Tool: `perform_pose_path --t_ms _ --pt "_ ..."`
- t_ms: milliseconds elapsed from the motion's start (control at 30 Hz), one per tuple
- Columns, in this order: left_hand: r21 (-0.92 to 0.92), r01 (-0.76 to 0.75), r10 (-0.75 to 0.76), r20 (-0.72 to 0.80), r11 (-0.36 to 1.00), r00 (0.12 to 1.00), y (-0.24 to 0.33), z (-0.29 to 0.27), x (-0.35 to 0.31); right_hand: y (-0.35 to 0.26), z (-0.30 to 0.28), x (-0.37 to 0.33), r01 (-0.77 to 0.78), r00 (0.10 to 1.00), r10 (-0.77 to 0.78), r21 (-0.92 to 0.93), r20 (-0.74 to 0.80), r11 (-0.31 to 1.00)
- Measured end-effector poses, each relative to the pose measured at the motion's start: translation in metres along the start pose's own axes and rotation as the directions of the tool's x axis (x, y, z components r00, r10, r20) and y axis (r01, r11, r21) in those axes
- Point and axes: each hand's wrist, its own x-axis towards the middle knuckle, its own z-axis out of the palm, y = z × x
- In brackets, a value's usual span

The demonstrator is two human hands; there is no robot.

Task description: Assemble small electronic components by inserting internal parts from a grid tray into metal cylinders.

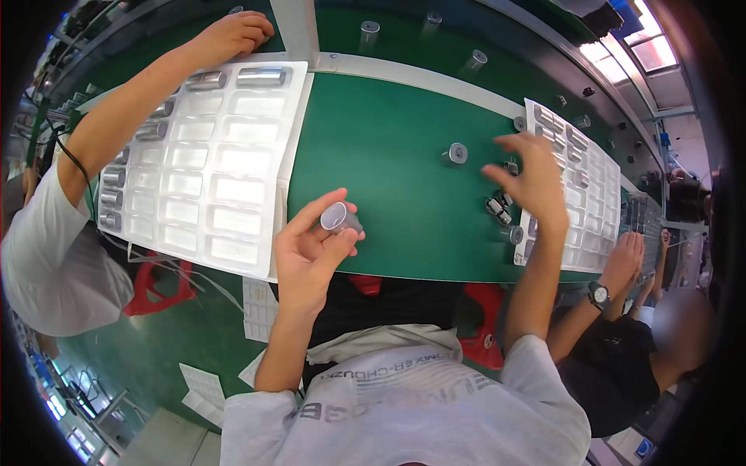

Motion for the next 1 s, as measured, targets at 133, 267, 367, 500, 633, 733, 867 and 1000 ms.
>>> perform_pose_path --t_ms 133,267,367,500,633,733,867,1000 --pt "0.036 -0.016 0.016 -0.002 0.999 1.0 -0.008 0.006 0.001 -0.04 0.037 0.004 -0.036 0.998 0.047 0.296 -0.03 0.955" --pt "0.042 -0.004 0.005 -0.017 0.999 1.0 -0.005 0.006 -0.006 -0.019 0.038 0.034 -0.013 0.992 0.047 0.282 -0.114 0.959" --pt "0.084 -0.029 0.032 -0.039 0.996 0.999 -0.006 0.0 -0.009 0.058 0.037 0.103 -0.131 0.945 0.149 0.082 -0.292 0.988" --pt "0.082 -0.016 0.021 -0.07 0.997 0.997 -0.009 0.002 -0.012 0.141 0.072 0.163 -0.25 0.942 0.224 -0.075 -0.251 0.965" --pt "0.069 -0.097 0.108 -0.175 0.993 0.979 -0.015 -0.004 -0.017 0.145 0.071 0.157 -0.175 0.976 0.17 -0.023 -0.137 0.984" --pt "0.069 -0.099 0.109 -0.166 0.993 0.98 -0.019 -0.008 -0.02 0.096 0.031 0.093 -0.241 0.962 0.165 -0.387 -0.219 0.89" --pt "-0.057 -0.087 0.081 -0.108 0.995 0.991 -0.018 -0.012 -0.028 0.003 0.005 0.029 -0.414 0.842 0.519 -0.442 0.147 0.796" --pt "0.035 -0.153 0.155 -0.072 0.988 0.985 -0.024 -0.005 -0.024 0.005 0.015 0.01 -0.36 0.861 0.463 -0.391 0.209 0.847"
